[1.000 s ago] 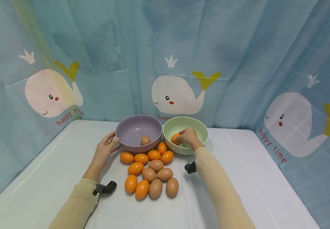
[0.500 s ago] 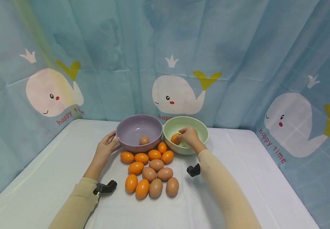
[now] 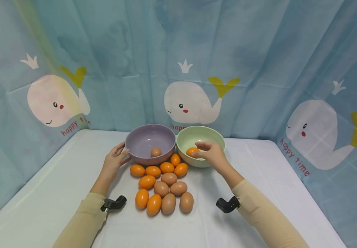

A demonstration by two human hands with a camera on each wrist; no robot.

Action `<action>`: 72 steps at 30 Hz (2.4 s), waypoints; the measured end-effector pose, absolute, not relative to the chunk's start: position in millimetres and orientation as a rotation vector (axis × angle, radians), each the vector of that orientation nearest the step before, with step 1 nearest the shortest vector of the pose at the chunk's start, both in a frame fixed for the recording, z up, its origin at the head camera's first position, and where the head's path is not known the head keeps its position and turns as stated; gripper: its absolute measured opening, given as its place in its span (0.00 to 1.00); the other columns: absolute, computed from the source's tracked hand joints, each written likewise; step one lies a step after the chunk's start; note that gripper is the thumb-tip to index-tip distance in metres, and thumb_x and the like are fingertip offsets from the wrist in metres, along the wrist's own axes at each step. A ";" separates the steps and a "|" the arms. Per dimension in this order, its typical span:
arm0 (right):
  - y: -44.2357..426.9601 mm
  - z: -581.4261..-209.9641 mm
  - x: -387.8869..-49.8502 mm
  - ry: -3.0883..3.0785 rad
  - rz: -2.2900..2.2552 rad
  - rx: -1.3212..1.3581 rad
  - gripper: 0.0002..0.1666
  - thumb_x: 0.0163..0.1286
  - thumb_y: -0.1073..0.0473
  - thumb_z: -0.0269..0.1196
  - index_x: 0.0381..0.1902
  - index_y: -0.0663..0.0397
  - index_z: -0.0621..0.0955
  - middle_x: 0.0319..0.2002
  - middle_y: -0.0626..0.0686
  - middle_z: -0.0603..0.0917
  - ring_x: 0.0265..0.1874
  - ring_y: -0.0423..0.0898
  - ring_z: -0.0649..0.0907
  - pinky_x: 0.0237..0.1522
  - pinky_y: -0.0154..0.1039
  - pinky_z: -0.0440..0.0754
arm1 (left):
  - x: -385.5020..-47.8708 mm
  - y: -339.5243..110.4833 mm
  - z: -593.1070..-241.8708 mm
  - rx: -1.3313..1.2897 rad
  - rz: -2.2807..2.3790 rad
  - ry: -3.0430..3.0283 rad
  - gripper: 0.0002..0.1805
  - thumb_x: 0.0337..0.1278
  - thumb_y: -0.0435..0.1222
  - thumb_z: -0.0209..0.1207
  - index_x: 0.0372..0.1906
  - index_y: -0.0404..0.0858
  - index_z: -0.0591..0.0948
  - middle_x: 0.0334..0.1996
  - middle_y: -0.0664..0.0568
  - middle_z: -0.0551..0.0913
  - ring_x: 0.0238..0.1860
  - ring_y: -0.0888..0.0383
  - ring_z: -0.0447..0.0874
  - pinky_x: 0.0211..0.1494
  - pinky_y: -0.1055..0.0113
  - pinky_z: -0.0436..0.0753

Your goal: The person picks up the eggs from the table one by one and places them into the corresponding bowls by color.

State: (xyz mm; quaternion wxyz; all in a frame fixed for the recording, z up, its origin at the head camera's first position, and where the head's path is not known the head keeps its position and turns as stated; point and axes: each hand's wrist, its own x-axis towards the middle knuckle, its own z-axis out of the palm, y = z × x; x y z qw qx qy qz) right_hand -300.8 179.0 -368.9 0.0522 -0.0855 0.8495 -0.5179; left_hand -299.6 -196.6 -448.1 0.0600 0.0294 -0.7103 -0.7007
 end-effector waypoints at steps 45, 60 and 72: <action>182.9 -408.7 -211.9 2.350 -1.661 -0.189 0.35 0.59 0.57 0.74 0.63 0.62 0.77 0.62 0.61 0.81 0.65 0.57 0.78 0.66 0.45 0.81 | -299.1 -195.7 -445.4 0.093 -2.143 -2.126 0.34 0.73 0.38 0.54 0.78 0.39 0.57 0.79 0.48 0.54 0.76 0.50 0.62 0.68 0.56 0.78; 181.5 -428.9 -200.3 2.346 -1.591 -0.169 0.35 0.55 0.54 0.77 0.59 0.60 0.80 0.58 0.58 0.84 0.62 0.54 0.80 0.62 0.43 0.83 | -298.8 -194.3 -448.1 0.095 -2.148 -2.132 0.33 0.74 0.36 0.53 0.78 0.38 0.57 0.79 0.46 0.53 0.76 0.49 0.62 0.68 0.56 0.78; 174.9 -436.3 -196.7 2.339 -1.551 -0.187 0.36 0.53 0.52 0.78 0.57 0.60 0.81 0.55 0.56 0.86 0.57 0.50 0.84 0.57 0.40 0.85 | -298.7 -196.0 -447.8 0.111 -2.155 -2.120 0.33 0.73 0.37 0.54 0.78 0.39 0.58 0.79 0.47 0.54 0.75 0.50 0.63 0.69 0.55 0.78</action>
